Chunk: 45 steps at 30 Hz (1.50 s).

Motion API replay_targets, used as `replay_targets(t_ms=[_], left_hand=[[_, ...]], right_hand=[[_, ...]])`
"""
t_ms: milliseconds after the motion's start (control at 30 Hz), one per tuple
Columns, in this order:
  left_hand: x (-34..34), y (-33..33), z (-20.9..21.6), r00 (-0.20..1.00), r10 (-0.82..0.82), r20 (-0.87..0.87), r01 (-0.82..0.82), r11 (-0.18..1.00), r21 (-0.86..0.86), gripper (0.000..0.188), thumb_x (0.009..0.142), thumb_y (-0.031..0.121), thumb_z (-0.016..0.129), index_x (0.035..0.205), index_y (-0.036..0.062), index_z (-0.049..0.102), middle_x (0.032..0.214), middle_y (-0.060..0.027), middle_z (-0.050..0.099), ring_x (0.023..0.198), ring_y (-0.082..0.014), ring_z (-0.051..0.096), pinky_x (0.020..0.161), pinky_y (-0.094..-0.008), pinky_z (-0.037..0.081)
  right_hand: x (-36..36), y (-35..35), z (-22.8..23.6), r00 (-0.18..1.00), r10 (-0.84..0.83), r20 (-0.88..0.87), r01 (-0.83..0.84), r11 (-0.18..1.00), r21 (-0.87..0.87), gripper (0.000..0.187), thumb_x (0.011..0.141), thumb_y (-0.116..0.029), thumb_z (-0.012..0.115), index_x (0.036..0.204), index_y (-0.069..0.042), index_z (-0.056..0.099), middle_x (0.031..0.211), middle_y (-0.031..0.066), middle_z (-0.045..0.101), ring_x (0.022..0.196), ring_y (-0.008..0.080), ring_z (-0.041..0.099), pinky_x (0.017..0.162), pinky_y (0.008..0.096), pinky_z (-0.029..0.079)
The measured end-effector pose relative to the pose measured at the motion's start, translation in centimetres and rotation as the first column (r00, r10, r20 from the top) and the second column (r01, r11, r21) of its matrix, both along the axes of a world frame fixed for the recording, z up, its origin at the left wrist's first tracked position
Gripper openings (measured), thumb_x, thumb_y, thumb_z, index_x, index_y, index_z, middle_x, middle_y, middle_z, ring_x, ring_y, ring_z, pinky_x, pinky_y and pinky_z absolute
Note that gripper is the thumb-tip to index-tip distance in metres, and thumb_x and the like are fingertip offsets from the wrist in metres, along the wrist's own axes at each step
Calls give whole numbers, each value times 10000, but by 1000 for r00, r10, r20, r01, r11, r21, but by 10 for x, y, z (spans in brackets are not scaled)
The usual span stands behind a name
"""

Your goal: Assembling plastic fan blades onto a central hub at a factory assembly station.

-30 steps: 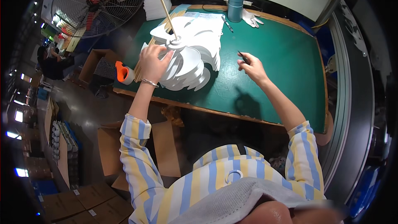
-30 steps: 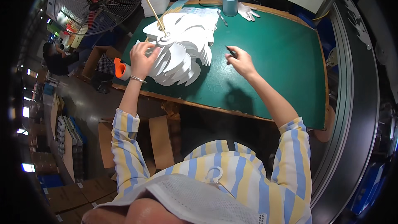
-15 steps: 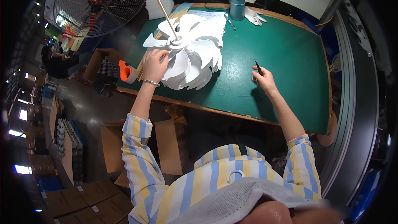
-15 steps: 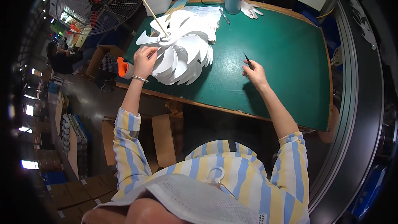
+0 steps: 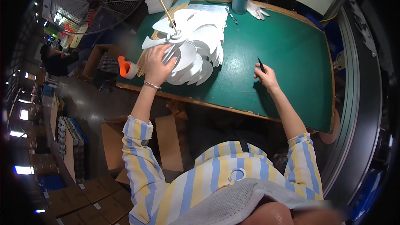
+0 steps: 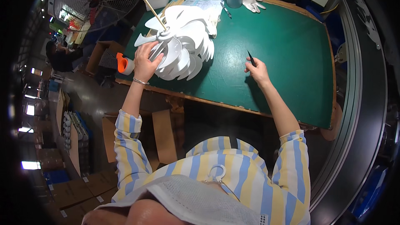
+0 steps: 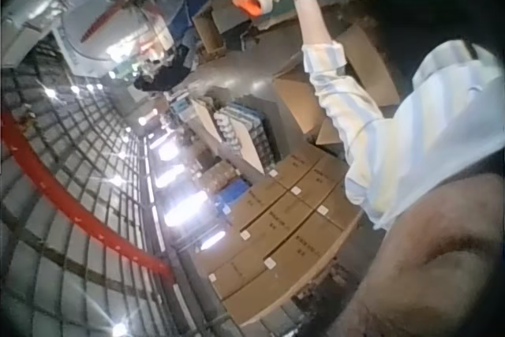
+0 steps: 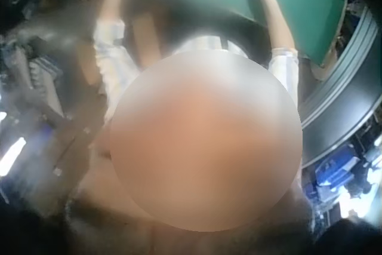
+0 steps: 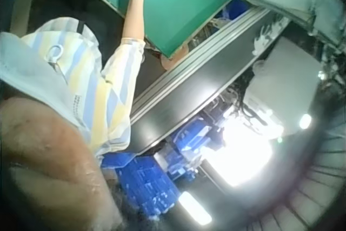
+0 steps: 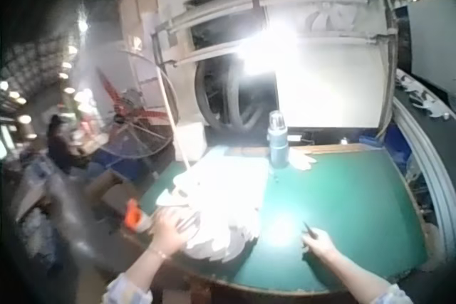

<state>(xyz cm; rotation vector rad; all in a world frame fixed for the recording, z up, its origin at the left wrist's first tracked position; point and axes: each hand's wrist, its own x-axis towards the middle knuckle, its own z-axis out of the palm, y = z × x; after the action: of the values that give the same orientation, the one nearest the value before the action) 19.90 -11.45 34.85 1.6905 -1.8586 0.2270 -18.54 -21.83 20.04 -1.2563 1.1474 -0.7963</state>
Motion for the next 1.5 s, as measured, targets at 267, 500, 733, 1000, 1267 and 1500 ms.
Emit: replay_targets(t_ms=[267, 500, 733, 1000, 1267, 1500], left_hand=[[13, 22, -6, 999, 15, 38, -17, 997, 70, 682, 735, 201, 711, 1361, 96, 460, 1271, -106, 505, 1182, -297, 438, 1045, -409, 307], [9, 31, -11, 1000, 13, -12, -11, 987, 159, 725, 712, 204, 731, 1376, 119, 452, 1275, -78, 489, 1196, -288, 390, 1058, -422, 280], [0, 37, -6, 986, -7, 165, 1, 999, 38, 690, 699, 235, 743, 1335, 156, 487, 1347, -90, 421, 1262, -292, 355, 1110, -483, 198], [-8, 37, -10, 956, -63, 288, 61, 998, 15, 607, 679, 145, 746, 1248, 193, 542, 1413, -108, 366, 1308, -315, 327, 1112, -527, 182], [-9, 38, -16, 914, -87, 395, 92, 996, 6, 640, 632, 99, 777, 1235, 167, 573, 1421, -121, 391, 1315, -323, 353, 1120, -521, 213], [-22, 48, -29, 928, -82, 363, 105, 993, -45, 674, 630, 147, 791, 1263, 171, 558, 1422, -100, 394, 1322, -306, 349, 1127, -523, 202]], right_hand=[[-5, -6, -4, 999, -19, -41, 20, 999, 42, 400, 896, -242, 629, 1228, -26, 569, 737, 5, 627, 546, 28, 469, 456, 179, 317], [1, 2, 4, 997, 9, -80, -2, 996, 90, 400, 889, -209, 625, 1210, 20, 560, 746, 38, 643, 597, 60, 523, 536, 209, 386], [1, 10, 5, 995, -4, -103, 17, 993, 118, 410, 880, -215, 627, 1213, 17, 564, 746, 39, 644, 572, 55, 496, 507, 204, 370], [3, 3, 8, 996, -12, -91, 24, 989, 143, 410, 890, -246, 618, 1231, -26, 561, 746, 11, 618, 539, 24, 457, 431, 176, 297], [5, 4, -19, 999, -20, -49, 26, 991, 130, 308, 867, -169, 618, 1120, 5, 594, 819, 61, 633, 688, 133, 634, 582, 270, 485], [-14, 15, -32, 989, -96, 115, 88, 993, 78, 258, 818, -168, 645, 988, 21, 600, 777, 61, 641, 642, 146, 663, 541, 277, 488]])
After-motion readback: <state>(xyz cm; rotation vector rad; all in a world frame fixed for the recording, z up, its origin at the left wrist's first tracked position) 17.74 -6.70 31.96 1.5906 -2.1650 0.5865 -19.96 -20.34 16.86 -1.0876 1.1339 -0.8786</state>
